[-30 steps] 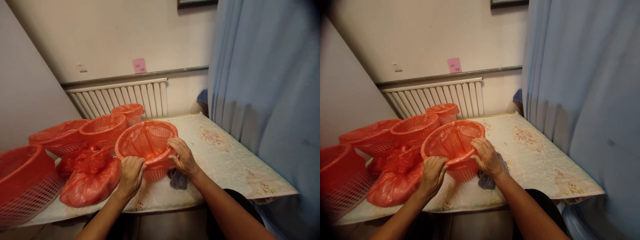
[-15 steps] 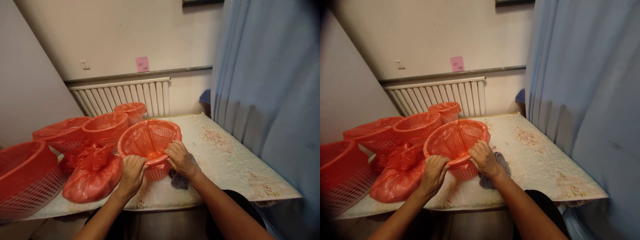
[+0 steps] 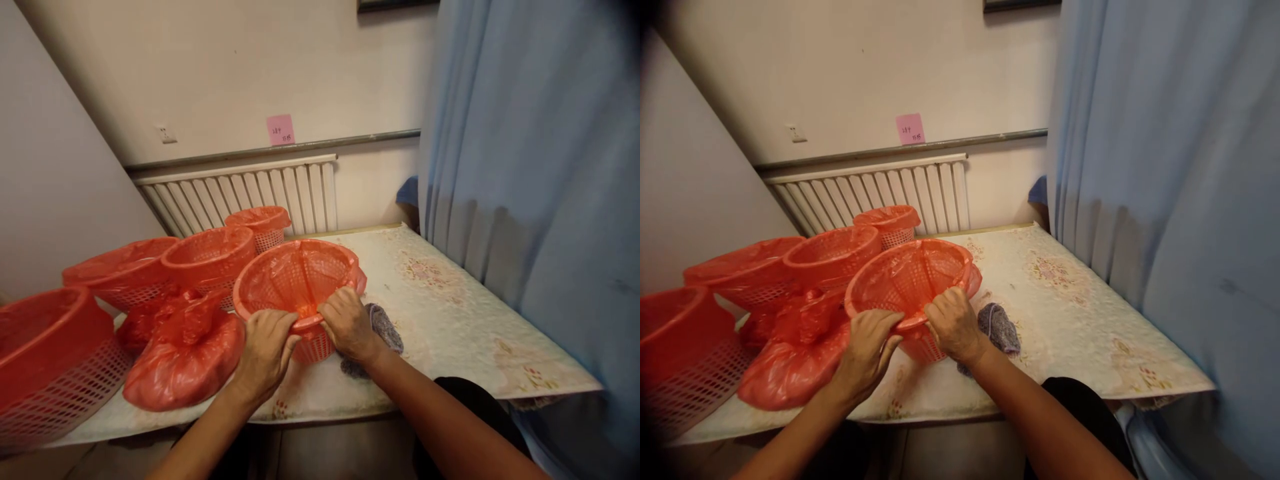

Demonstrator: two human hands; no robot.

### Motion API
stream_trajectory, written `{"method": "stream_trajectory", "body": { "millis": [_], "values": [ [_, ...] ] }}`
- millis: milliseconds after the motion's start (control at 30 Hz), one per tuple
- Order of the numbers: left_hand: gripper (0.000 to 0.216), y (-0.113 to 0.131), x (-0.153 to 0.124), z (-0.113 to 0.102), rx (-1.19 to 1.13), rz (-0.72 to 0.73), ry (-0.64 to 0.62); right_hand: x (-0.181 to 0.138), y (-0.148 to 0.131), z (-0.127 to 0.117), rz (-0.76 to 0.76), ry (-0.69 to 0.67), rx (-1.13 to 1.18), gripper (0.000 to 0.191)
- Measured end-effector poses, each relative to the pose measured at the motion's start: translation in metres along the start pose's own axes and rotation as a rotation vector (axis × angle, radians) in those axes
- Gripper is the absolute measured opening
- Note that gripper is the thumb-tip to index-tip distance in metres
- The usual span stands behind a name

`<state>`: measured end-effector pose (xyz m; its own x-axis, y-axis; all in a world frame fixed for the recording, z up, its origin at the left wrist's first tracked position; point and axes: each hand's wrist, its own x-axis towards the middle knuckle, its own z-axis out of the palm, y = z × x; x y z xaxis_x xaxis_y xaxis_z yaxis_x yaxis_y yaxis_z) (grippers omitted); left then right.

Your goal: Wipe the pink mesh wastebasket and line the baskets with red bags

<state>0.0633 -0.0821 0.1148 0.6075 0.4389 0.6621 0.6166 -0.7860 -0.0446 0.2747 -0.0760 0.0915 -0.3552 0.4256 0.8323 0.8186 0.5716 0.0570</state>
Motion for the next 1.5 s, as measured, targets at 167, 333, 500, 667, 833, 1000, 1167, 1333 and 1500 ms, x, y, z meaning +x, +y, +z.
{"method": "stream_trajectory", "body": {
  "millis": [167,333,500,667,833,1000,1167,1333,1500],
  "values": [
    [0.017,0.014,0.005,0.013,0.086,-0.034,0.072,-0.003,-0.004,-0.007,-0.089,0.057,0.19,0.028],
    [0.017,0.01,-0.001,0.014,0.1,-0.044,0.088,-0.007,0.023,-0.021,0.025,0.253,0.312,0.036],
    [0.015,0.009,-0.005,0.011,0.083,-0.043,0.085,-0.008,0.032,-0.024,0.023,0.225,0.288,0.033],
    [0.016,0.006,-0.005,0.008,0.074,-0.044,0.069,-0.006,0.026,-0.019,-0.027,0.072,0.256,0.023],
    [0.017,-0.003,-0.003,0.007,0.029,-0.024,0.027,-0.007,0.033,-0.014,-0.018,-0.045,0.203,0.034],
    [0.023,-0.03,-0.007,0.002,-0.014,0.024,-0.029,-0.007,0.04,-0.015,-0.059,-0.065,0.19,0.029],
    [0.021,-0.036,-0.01,-0.012,-0.065,0.025,-0.07,-0.003,0.021,-0.015,-0.03,-0.072,0.089,0.024],
    [0.023,-0.003,-0.003,-0.006,0.043,0.058,-0.047,0.001,-0.005,-0.012,-0.056,-0.066,-0.016,0.022],
    [0.022,0.002,0.004,0.005,0.134,0.023,-0.027,-0.004,0.016,-0.014,-0.081,-0.06,0.039,0.026]
  ]
}}
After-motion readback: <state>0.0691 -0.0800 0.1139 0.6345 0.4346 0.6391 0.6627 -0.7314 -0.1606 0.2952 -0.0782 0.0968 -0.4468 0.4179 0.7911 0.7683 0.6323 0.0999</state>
